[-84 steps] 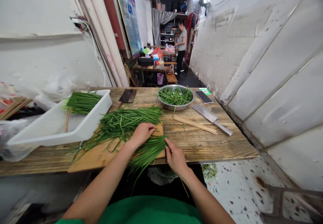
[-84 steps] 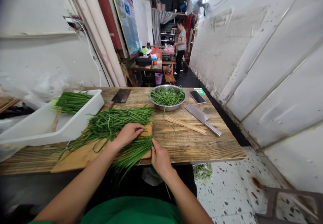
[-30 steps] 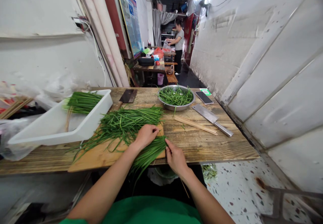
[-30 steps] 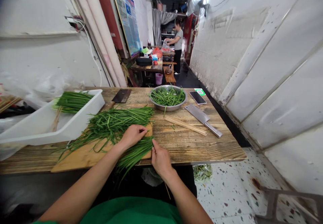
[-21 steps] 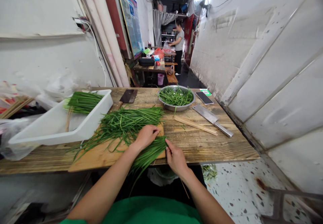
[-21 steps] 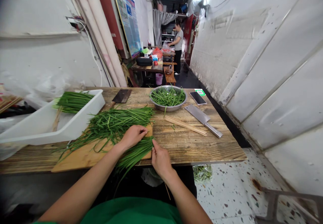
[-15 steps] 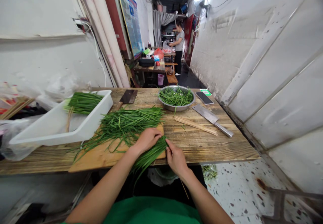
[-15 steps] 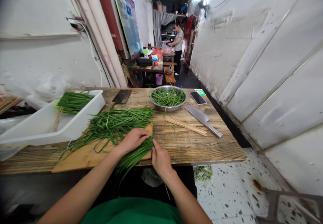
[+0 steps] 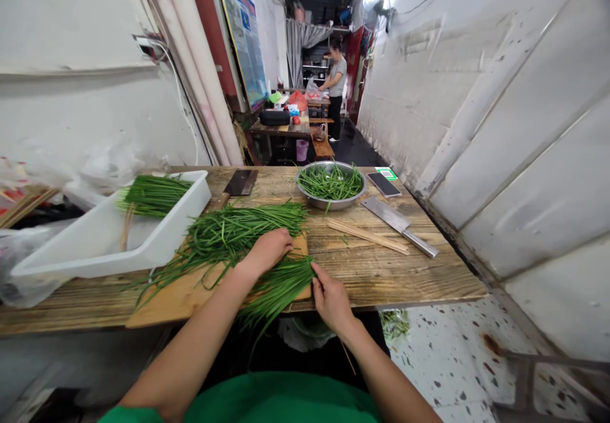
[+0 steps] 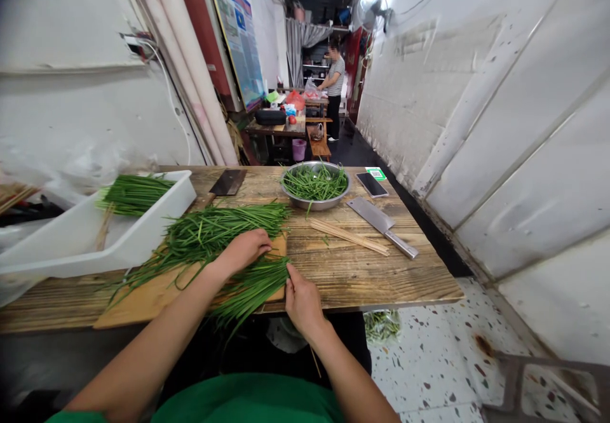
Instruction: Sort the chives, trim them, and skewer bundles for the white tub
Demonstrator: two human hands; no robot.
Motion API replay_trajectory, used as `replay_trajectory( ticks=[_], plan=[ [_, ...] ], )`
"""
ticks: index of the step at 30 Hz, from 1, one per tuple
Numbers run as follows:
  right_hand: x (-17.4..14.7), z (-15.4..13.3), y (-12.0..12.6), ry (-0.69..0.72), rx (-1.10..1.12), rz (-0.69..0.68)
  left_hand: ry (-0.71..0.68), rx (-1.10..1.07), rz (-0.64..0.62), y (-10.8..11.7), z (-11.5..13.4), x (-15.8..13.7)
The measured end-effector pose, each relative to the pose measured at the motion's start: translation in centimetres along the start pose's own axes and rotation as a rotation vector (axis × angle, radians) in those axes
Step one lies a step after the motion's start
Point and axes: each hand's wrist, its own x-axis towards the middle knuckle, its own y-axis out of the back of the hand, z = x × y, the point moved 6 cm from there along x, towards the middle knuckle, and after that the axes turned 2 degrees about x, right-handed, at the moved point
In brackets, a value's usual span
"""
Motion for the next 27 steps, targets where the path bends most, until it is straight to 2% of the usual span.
replay_trajectory(
  ticks=[5, 11, 18, 27],
  plan=[
    [0.0, 0.0, 0.1, -0.003, 0.013, -0.006, 0.002, 0.019, -0.001, 0.2, 0.5, 0.1],
    [0.0, -0.1, 0.1, -0.005, 0.015, -0.008, 0.048, -0.162, 0.076, 0.4, 0.9, -0.5],
    [0.0, 0.0, 0.1, 0.004, 0.013, 0.000, 0.056, -0.181, 0.091, -0.7, 0.5, -0.7],
    [0.1, 0.0, 0.1, 0.012, 0.039, 0.002, 0.124, -0.266, 0.118, -0.1, 0.2, -0.9]
  ],
)
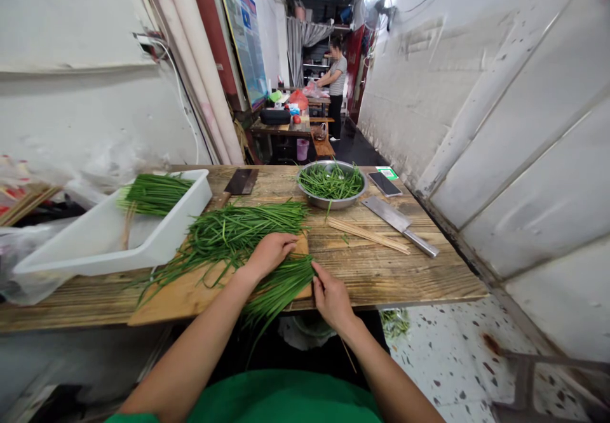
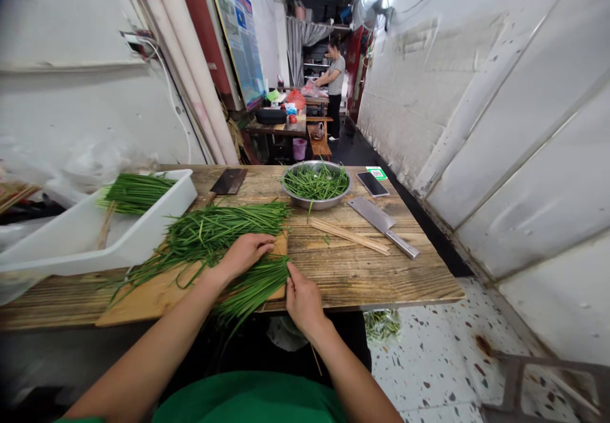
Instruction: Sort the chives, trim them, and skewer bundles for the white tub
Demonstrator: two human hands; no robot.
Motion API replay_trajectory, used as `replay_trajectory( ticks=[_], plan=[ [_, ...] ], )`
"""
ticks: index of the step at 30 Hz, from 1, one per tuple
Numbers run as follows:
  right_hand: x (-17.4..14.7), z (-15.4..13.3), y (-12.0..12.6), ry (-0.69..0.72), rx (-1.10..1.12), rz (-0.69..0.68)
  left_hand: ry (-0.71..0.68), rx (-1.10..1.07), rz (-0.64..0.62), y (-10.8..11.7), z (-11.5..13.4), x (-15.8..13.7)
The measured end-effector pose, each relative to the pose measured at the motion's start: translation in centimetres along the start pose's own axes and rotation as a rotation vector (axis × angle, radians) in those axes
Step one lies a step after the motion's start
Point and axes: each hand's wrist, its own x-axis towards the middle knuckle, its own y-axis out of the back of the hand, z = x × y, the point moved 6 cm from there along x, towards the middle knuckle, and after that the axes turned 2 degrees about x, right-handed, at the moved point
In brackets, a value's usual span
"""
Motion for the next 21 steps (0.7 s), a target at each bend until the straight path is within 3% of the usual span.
replay_trajectory(
  ticks=[21],
  plan=[
    [0.07, 0.05, -0.05, -0.009, -0.018, 0.000, 0.042, -0.051, -0.041, -0.49, 0.70, -0.08]
  ],
)
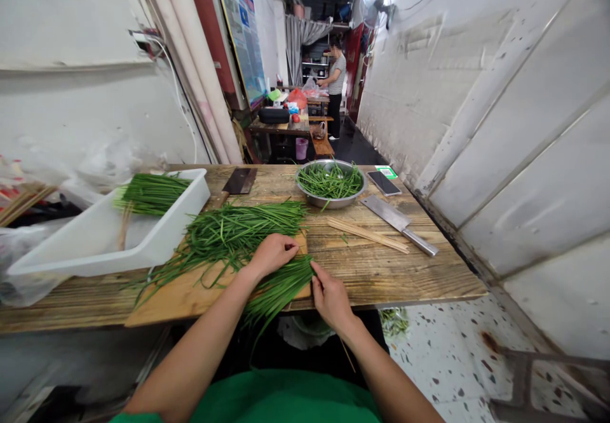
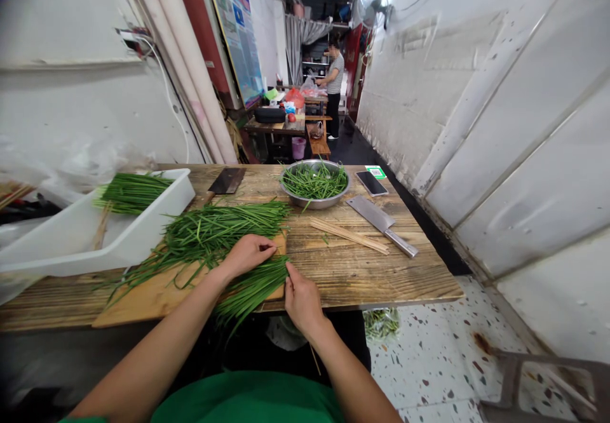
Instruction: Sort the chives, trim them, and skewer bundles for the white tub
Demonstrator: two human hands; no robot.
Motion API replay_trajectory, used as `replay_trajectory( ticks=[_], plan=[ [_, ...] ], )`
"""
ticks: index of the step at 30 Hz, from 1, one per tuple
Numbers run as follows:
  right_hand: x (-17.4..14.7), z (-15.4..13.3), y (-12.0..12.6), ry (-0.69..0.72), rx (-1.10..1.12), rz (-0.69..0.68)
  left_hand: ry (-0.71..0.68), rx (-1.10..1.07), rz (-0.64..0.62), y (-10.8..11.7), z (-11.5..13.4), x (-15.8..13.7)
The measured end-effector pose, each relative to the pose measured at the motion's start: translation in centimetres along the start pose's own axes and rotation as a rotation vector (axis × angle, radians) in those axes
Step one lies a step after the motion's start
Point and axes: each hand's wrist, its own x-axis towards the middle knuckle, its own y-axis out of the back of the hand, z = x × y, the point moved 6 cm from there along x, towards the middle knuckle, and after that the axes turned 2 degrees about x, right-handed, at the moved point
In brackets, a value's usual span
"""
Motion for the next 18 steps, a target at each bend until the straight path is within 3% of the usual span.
replay_trajectory(
  ticks=[18],
  plan=[
    [0.07, -0.28, 0.20, -0.002, 0.003, 0.008, -0.017, -0.025, 0.048, 0.03, -0.12, -0.14]
  ],
)
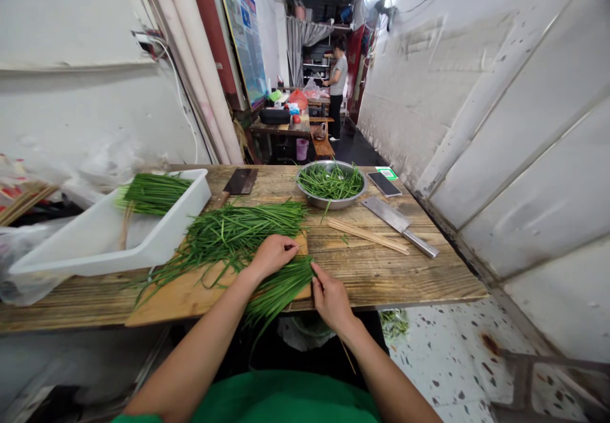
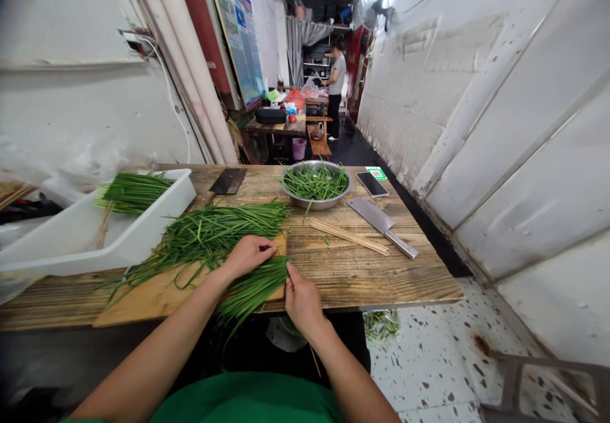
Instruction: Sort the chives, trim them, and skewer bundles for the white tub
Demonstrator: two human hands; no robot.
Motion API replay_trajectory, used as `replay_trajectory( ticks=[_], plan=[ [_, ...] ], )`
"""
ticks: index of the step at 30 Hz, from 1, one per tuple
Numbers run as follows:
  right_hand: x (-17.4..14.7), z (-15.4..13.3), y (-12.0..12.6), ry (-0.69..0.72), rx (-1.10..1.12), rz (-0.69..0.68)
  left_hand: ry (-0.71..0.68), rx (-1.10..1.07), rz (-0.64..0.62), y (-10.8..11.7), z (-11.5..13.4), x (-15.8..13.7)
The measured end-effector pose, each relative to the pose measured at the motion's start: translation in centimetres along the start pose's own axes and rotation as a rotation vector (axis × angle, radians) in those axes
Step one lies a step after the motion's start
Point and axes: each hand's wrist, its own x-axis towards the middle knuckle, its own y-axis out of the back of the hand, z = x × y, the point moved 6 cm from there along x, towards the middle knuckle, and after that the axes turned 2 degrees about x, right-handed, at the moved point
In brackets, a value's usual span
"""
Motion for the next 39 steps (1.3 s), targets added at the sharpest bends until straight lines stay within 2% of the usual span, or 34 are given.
replay_trajectory(
  ticks=[10, 17, 19, 23, 25, 27, 33, 39],
  plan=[
    [0.0, 0.1, -0.1, -0.002, -0.021, -0.014, -0.031, 0.018, -0.069, -0.2, 0.1, -0.1],
    [-0.1, 0.1, -0.2, 0.003, -0.027, -0.002, -0.303, 0.100, -0.261, -0.1, 3.3, -0.9],
    [-0.2, 0.2, -0.3, 0.003, -0.028, 0.000, -0.258, 0.133, -0.178, 0.9, 2.8, -0.8],
    [-0.3, 0.5, -0.3, 0.001, -0.032, 0.008, 0.014, 0.319, 0.249, 4.8, -0.5, -0.6],
    [-0.3, 0.5, -0.3, 0.006, -0.022, 0.011, 0.070, 0.421, 0.350, 6.1, -1.7, -0.6],
    [-0.3, 0.4, -0.3, 0.011, -0.013, 0.015, 0.030, 0.476, 0.330, 6.4, -2.3, -0.2],
    [-0.2, 0.2, -0.3, 0.023, -0.005, 0.027, -0.154, 0.594, 0.134, 5.3, -2.3, 2.0],
    [-0.2, 0.2, -0.2, 0.012, -0.009, 0.012, -0.262, 0.609, 0.062, 5.4, -1.5, 3.0]
  ],
)
